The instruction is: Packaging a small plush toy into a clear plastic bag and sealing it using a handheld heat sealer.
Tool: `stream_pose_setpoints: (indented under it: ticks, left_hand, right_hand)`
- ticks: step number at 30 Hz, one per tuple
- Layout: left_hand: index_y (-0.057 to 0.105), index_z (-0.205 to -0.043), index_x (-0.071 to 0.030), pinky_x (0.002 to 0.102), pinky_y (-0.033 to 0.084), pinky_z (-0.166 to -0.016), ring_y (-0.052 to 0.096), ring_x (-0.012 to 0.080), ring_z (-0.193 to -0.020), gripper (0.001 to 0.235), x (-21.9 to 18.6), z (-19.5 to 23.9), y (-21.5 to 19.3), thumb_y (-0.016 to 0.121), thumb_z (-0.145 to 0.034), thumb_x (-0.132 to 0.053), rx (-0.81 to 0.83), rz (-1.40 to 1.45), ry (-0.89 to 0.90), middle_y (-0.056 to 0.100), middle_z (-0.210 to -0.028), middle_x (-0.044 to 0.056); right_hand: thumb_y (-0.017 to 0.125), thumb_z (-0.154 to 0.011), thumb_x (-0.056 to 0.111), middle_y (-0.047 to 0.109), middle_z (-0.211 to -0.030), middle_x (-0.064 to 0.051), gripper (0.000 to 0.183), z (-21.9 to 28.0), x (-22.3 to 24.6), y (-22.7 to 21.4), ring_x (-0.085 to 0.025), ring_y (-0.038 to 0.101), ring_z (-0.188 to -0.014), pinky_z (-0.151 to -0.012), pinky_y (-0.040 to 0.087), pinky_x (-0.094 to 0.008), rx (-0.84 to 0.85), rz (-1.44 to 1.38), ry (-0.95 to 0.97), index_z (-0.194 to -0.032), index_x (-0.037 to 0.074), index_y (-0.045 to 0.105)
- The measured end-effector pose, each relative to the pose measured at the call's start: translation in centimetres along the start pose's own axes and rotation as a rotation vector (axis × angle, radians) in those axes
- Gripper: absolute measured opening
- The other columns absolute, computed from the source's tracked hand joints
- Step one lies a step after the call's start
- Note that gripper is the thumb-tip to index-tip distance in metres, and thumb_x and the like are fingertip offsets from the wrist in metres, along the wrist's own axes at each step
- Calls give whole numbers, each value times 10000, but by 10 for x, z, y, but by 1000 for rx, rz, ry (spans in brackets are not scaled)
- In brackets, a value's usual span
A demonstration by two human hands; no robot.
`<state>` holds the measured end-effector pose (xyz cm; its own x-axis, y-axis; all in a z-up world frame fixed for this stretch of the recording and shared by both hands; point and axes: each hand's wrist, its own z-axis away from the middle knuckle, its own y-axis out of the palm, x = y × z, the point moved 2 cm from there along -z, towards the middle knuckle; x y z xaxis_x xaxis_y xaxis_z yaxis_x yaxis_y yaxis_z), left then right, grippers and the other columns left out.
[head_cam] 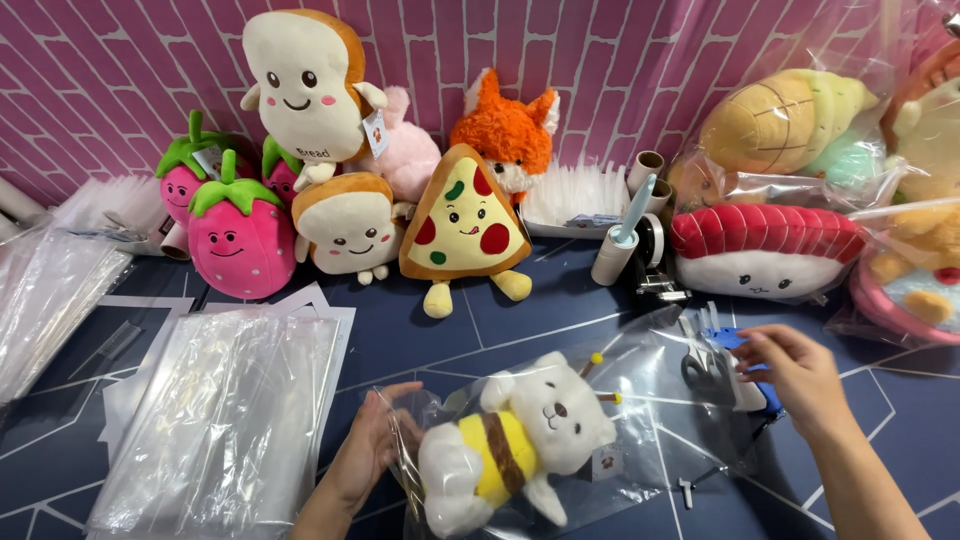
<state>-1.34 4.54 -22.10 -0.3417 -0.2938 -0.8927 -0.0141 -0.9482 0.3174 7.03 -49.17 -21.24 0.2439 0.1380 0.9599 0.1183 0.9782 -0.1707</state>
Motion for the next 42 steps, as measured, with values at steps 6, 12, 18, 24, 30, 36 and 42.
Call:
stream_pose_setpoints:
  ticks: [6, 12, 18, 24, 30, 36, 42]
  left_hand:
    - [746, -1226, 14, 368, 526, -605, 636, 246, -518, 1176, -25, -19, 1, 28, -793, -811, 264, -213, -176, 602, -492, 120]
    - [667, -1435, -176, 256, 588, -558, 738, 162, -674, 686, -43, -42, 31, 369, -986, -600, 373, -554, -555, 685, -731, -18]
    - [697, -1337, -153, 282, 483, -942, 671, 160, -1109, 610, -40, -43, 72, 555, -894, -547, 544, -664, -359, 746, -1248, 17]
    - [466, -1515, -180, 290, 537, -991, 634, 179, -1241, 859, -45, -7, 87, 772, -732, -356, 585, -598, -435, 638, -1379, 54]
    - [336, -1594, -157, 382, 508, -1064, 566, 252, -1353, 845, 8, -15, 43, 702, -834, -124, 523, -82, -412, 527, -1524, 117]
    - [493, -1523, 24, 376, 507, -1026, 621, 311, -1268, 589, 29, -12, 19, 459, -937, 75, 60, 243, -422, 603, -1495, 228]
    - [470, -1557, -230, 419, 536, -1010, 609, 282, -1305, 714, 16, 4, 24, 508, -857, -91, 57, -92, -310, 345, -1709, -8]
  right_hand:
    - [630, -1043, 147, 581, -552, -117, 338, 57, -7, -19, -144, 400, -448, -466, 310, -276, -174, 239, -181, -779, -48, 712]
    - [642, -981, 177, 758, -708, -257, 360, 104, -19, 37, -323, 602, -377, -380, 463, -357, 214, 241, 355, -933, -139, 809]
    - [653, -1014, 208, 761, -752, -238, 308, 123, 5, 85, -342, 680, -416, -349, 471, -328, 356, 213, 567, -1021, -90, 731]
    - [669, -976, 290, 724, -756, -155, 305, 115, 10, 73, -270, 714, -458, -414, 525, -301, 266, 457, 460, -1109, 45, 792]
    - [666, -960, 337, 782, -747, -84, 282, 112, 10, 45, -201, 580, -387, -522, 454, -277, 81, 673, 335, -1054, 128, 830]
    - [541, -964, 125, 718, -1032, -369, 468, 136, 10, 91, -450, 613, -565, -341, 504, -491, 326, -266, 466, -1377, -63, 656]
    - [561, -948, 129, 675, -1272, -282, 606, 128, 16, 157, -394, 677, -1117, -855, 549, -526, 298, -357, 498, -1550, 163, 495]
